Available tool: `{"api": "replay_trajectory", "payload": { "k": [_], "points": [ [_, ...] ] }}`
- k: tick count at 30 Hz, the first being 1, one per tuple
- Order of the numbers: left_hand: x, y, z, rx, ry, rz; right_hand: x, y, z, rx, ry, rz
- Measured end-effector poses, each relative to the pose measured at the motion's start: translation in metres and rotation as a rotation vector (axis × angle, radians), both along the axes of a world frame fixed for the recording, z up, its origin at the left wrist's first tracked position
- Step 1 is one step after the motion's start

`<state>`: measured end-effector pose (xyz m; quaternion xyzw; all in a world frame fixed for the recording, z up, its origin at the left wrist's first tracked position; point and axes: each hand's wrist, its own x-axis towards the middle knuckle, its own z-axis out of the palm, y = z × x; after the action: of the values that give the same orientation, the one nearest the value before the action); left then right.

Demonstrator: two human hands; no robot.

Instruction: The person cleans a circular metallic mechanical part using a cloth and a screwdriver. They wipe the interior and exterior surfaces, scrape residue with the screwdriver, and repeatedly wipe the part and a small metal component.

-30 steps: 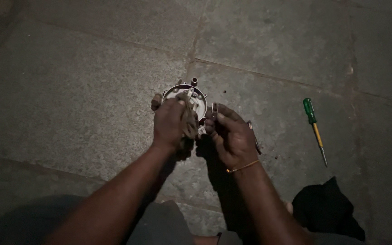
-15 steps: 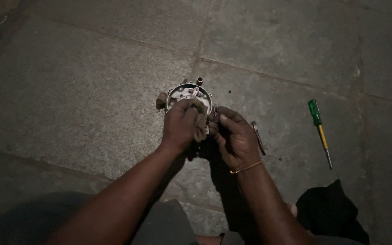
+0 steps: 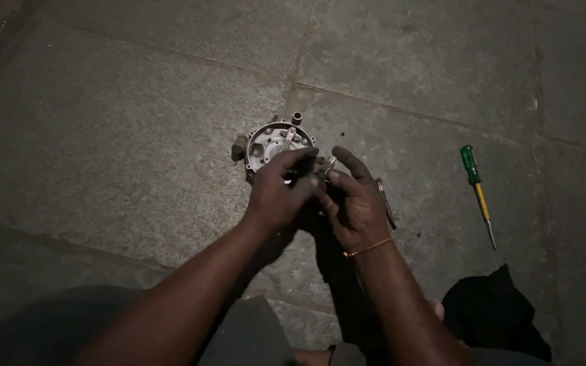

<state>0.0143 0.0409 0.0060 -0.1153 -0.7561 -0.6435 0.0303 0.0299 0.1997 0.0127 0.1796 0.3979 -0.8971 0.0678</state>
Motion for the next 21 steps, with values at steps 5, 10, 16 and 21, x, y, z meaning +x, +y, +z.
{"api": "replay_trajectory", "payload": {
  "k": [5,10,16,21],
  "points": [
    [0.008,0.005,0.011,-0.057,-0.059,0.018,-0.002,0.0,-0.005,0.037,0.006,0.027],
    [0.013,0.008,0.018,-0.007,-0.202,0.053,-0.004,-0.001,-0.012,0.036,0.053,0.028],
    [0.019,0.011,0.022,0.009,-0.211,0.089,-0.002,0.001,-0.017,0.081,0.015,0.018],
    [0.022,0.01,0.026,-0.076,-0.17,0.14,-0.004,0.008,-0.021,0.12,0.047,0.044]
  ]
}}
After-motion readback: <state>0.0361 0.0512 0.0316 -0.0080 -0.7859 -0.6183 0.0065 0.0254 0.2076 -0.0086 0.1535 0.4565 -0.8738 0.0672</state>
